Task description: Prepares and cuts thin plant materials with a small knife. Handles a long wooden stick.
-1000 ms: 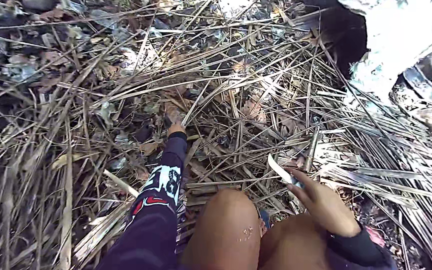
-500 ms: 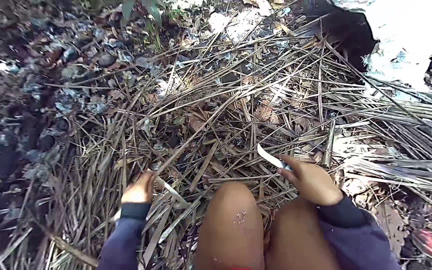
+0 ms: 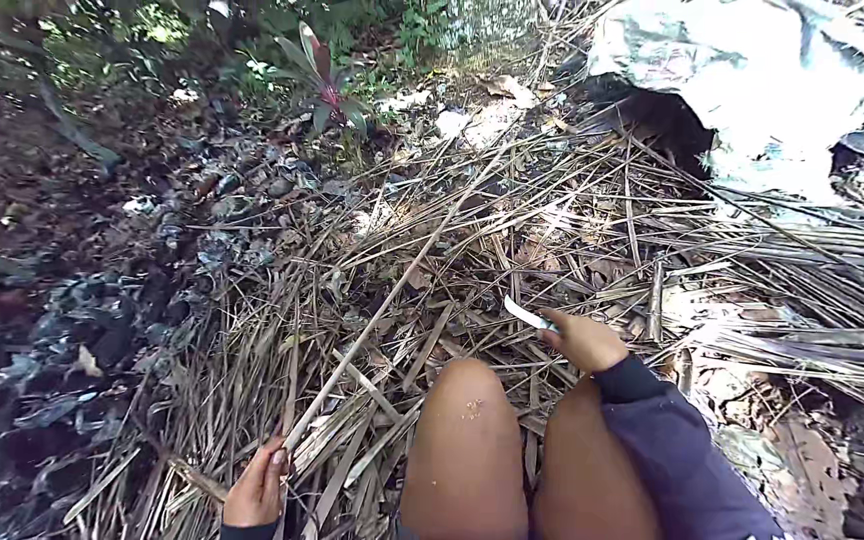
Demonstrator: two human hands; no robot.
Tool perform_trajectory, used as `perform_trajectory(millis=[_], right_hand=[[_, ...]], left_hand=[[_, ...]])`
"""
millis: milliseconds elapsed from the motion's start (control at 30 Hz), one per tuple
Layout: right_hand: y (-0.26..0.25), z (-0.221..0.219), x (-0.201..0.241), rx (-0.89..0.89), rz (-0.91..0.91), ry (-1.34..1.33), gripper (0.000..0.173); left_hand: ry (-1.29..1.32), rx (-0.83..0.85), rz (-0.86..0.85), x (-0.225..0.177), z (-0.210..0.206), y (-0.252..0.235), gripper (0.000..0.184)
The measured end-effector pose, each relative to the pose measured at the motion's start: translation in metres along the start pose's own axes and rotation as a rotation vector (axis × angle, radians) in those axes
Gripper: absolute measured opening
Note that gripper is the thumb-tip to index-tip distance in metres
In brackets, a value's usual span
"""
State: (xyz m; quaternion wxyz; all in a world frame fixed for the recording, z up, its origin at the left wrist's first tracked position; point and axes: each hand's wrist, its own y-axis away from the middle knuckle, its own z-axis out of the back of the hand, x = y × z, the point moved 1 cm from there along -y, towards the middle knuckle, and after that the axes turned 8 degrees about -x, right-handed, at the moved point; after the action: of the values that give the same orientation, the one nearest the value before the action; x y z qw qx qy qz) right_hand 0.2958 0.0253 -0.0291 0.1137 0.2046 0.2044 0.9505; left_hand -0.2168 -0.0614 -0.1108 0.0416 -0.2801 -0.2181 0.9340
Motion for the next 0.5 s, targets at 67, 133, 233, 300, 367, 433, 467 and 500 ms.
perform_trajectory(millis=[67,133,233,300,367,433,467,500], right_hand=[[0.004,0.001,-0.001,-0.003,0.006,-0.006,0.053],[0.008,0.001,-0.002,-0.033,0.039,-0.054,0.053],[0.01,-0.002,-0.009,-0.15,0.15,-0.291,0.052],[0.013,-0.005,-0.01,-0.205,0.21,-0.49,0.052],[0.018,-0.006,-0.009,-0.221,0.281,-0.708,0.05],[0.025,-0.005,-0.007,-0.188,0.355,-0.958,0.049],[0.026,-0.004,-0.006,-0.149,0.382,-1.054,0.049],[0.027,-0.003,-0.006,-0.118,0.401,-1.115,0.051]], left_hand=[[0.023,0.005,0.0,-0.002,0.001,0.006,0.043],[0.056,0.03,0.012,-0.006,0.001,0.013,0.042],[0.109,0.059,0.015,-0.013,-0.006,0.023,0.041],[0.135,0.086,0.014,-0.017,-0.012,0.03,0.04],[0.159,0.121,0.003,-0.02,-0.016,0.034,0.039],[0.184,0.149,-0.045,-0.026,-0.02,0.035,0.041],[0.188,0.156,-0.068,-0.029,-0.022,0.035,0.042],[0.187,0.161,-0.08,-0.033,-0.024,0.035,0.042]])
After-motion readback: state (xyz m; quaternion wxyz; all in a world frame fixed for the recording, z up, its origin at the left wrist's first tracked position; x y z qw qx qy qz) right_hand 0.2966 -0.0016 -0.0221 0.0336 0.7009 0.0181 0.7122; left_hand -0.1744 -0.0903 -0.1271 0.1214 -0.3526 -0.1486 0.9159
